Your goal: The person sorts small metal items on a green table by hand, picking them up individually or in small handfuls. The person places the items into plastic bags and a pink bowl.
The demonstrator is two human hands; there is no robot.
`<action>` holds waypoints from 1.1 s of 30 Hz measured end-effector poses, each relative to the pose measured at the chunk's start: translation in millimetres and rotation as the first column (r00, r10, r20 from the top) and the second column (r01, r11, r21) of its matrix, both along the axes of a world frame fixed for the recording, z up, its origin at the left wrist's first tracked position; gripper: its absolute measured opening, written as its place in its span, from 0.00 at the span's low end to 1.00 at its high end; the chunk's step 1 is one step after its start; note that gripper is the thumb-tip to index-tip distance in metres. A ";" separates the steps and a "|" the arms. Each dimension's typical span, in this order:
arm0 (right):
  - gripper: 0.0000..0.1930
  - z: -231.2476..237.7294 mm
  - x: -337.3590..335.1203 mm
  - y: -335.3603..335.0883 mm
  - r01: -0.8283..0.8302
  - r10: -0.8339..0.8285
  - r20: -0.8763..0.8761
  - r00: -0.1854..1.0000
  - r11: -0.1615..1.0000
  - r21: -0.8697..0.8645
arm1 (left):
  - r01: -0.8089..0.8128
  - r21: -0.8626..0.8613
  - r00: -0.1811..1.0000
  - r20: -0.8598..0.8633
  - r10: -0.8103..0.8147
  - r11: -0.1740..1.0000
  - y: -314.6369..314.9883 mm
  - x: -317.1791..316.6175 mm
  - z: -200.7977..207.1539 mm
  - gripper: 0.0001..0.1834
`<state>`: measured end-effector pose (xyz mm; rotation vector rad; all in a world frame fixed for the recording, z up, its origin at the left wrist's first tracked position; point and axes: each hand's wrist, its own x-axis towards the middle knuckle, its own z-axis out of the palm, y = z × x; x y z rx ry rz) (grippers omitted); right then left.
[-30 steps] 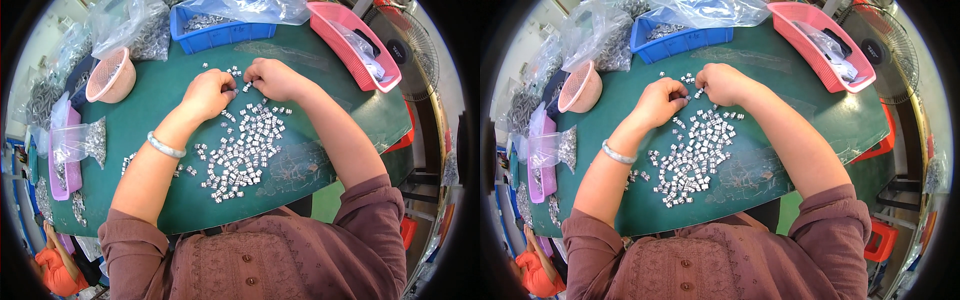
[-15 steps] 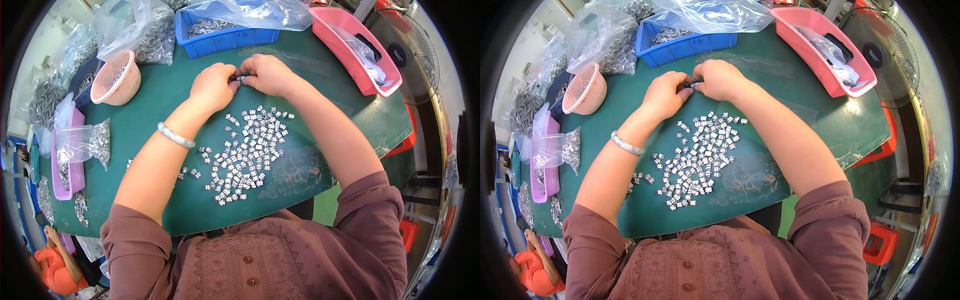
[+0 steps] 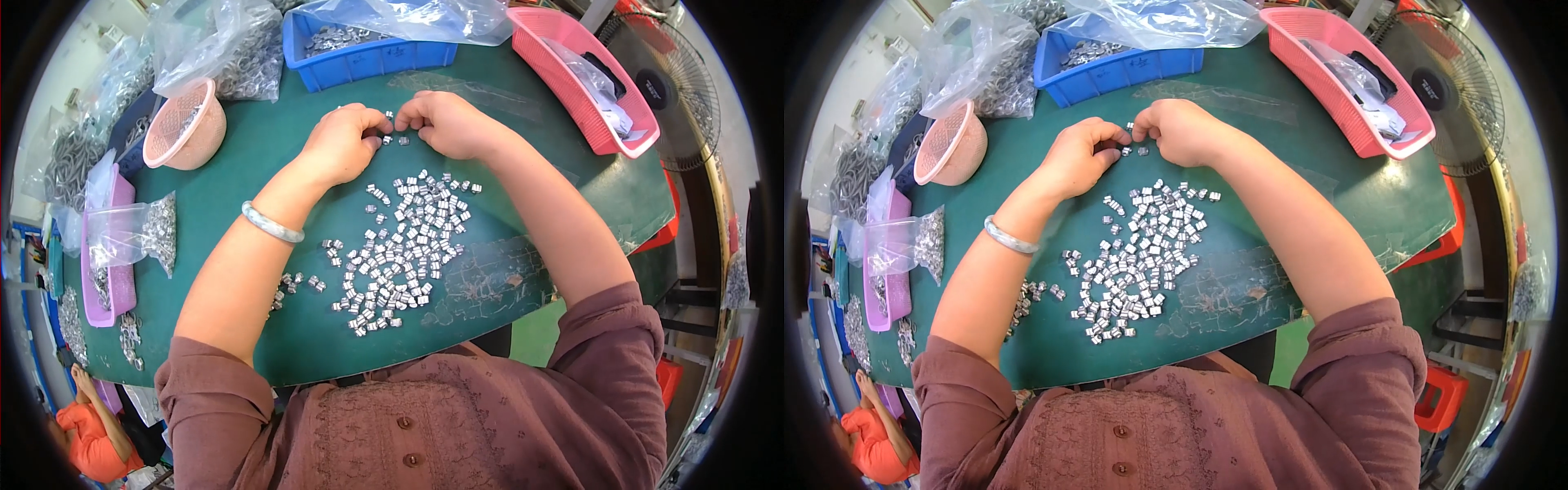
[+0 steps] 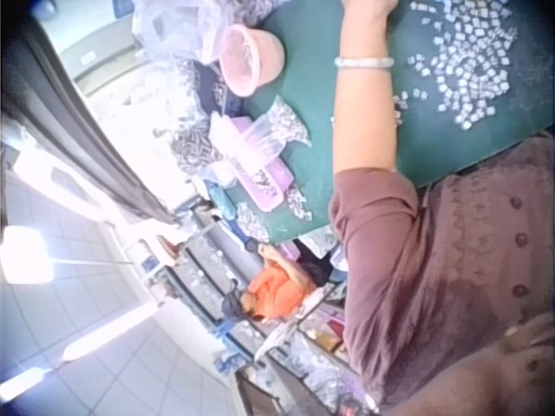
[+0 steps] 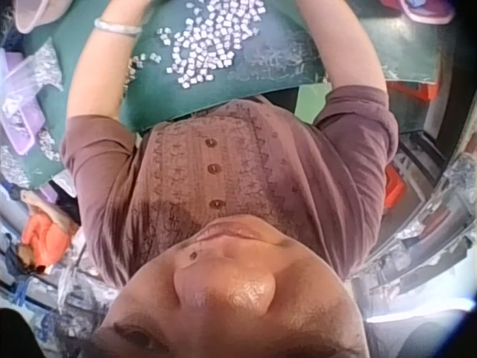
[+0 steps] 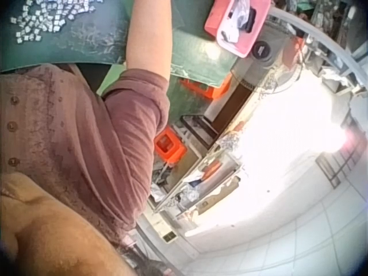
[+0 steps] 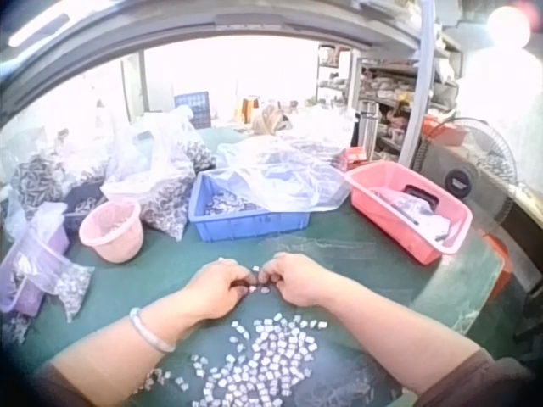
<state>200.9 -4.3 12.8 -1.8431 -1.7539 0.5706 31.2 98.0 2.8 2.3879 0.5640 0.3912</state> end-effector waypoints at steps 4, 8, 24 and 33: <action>0.10 3.9 -2.1 -1.8 -0.064 0.067 0.067 0.996 0.997 -0.046 | -0.046 0.007 0.999 -0.023 0.046 0.999 -3.8 0.4 4.9 0.09; 0.06 6.5 -7.1 -3.1 -0.047 0.058 0.137 0.989 0.996 -0.081 | -0.093 0.060 0.987 -0.127 0.100 0.994 -9.7 5.2 8.1 0.08; 0.10 15.5 -6.9 -7.7 -0.143 0.167 0.150 0.974 0.977 -0.159 | -0.038 0.095 0.996 -0.077 0.046 0.995 -6.1 -1.6 1.7 0.07; 0.07 8.4 -4.7 -9.9 -0.130 0.134 0.027 0.991 0.985 -0.110 | -0.044 0.081 0.995 -0.081 0.050 0.996 -12.5 -5.8 4.7 0.07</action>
